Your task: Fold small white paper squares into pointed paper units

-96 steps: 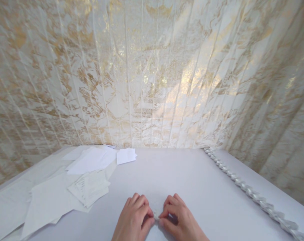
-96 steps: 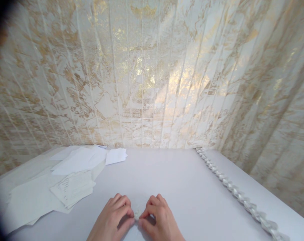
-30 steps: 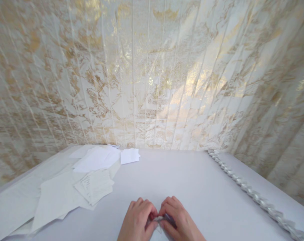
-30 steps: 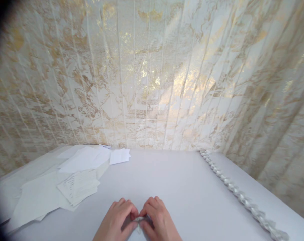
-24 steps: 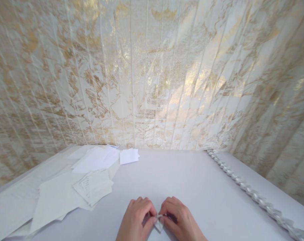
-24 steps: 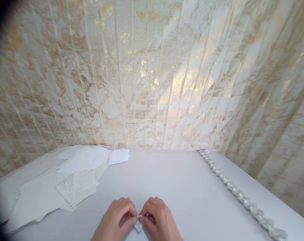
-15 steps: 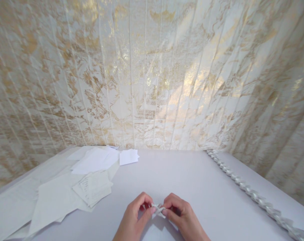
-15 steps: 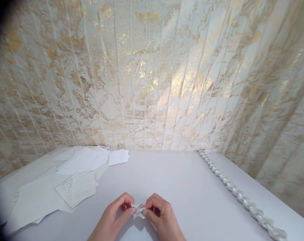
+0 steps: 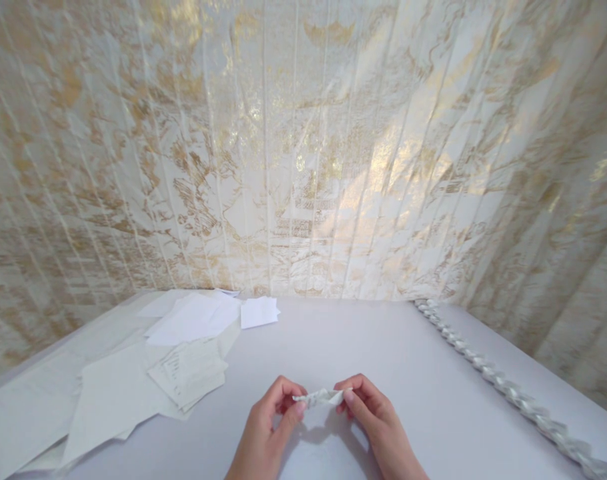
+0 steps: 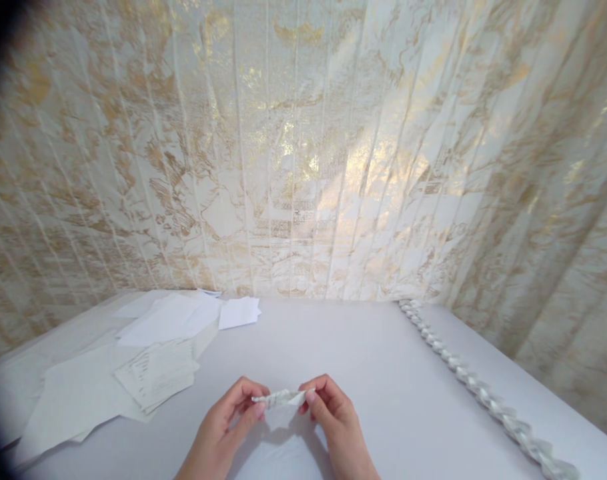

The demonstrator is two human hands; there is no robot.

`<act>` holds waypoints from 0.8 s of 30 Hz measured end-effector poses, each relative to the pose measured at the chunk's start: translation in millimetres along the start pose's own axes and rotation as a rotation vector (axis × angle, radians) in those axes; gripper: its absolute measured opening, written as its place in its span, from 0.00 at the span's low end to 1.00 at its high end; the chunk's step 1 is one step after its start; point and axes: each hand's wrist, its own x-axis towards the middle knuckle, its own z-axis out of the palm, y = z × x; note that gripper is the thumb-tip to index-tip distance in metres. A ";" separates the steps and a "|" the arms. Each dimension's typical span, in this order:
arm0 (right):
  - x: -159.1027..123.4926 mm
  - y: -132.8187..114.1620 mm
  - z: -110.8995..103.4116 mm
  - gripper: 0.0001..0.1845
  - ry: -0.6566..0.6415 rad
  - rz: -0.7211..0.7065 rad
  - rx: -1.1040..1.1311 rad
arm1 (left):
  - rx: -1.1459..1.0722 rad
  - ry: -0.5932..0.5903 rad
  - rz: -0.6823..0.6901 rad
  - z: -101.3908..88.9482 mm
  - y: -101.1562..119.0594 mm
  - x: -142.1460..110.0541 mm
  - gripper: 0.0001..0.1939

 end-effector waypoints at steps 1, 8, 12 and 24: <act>-0.4 0.8 1.2 0.23 0.003 0.008 0.019 | -0.015 -0.002 -0.001 0.0 1.2 -0.4 0.17; 0.2 5.3 2.5 0.24 -0.081 0.036 0.043 | 0.006 -0.044 0.013 -0.2 5.0 -0.6 0.13; -0.5 6.9 1.9 0.22 -0.162 0.039 -0.074 | 0.115 -0.071 0.105 -1.3 4.5 -0.5 0.10; 4.5 0.7 4.9 0.13 -0.111 0.090 -0.390 | 0.193 -0.081 0.201 -2.5 -2.2 0.9 0.07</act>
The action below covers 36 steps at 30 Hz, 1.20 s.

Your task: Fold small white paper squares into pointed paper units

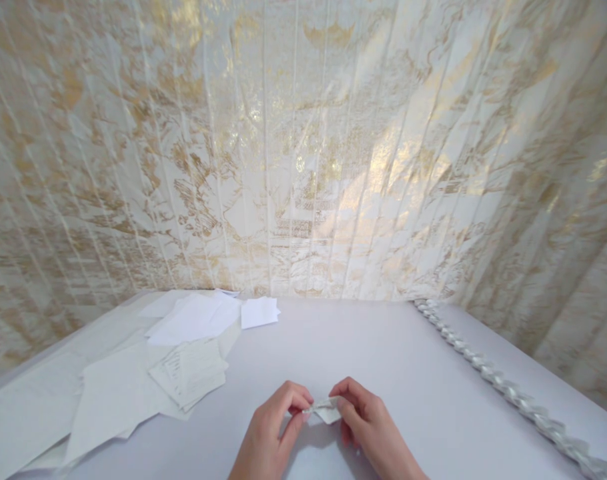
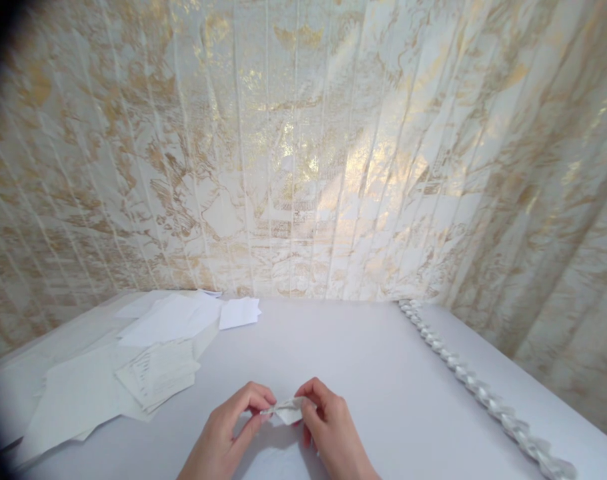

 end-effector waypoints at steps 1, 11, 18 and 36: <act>0.0 -0.3 -0.8 0.12 0.002 -0.012 -0.044 | -0.001 0.005 0.008 -0.3 -0.6 0.5 0.07; -5.5 0.8 -1.8 0.11 0.110 -0.179 -0.325 | 0.246 -0.054 -0.142 13.3 7.3 -5.0 0.16; -7.4 7.7 3.3 0.14 0.109 -0.279 -0.458 | 0.504 -0.168 -0.204 20.8 7.2 -6.6 0.16; -12.8 12.4 13.4 0.22 0.038 -0.387 -0.613 | 0.703 -0.244 -0.311 12.1 28.1 2.0 0.17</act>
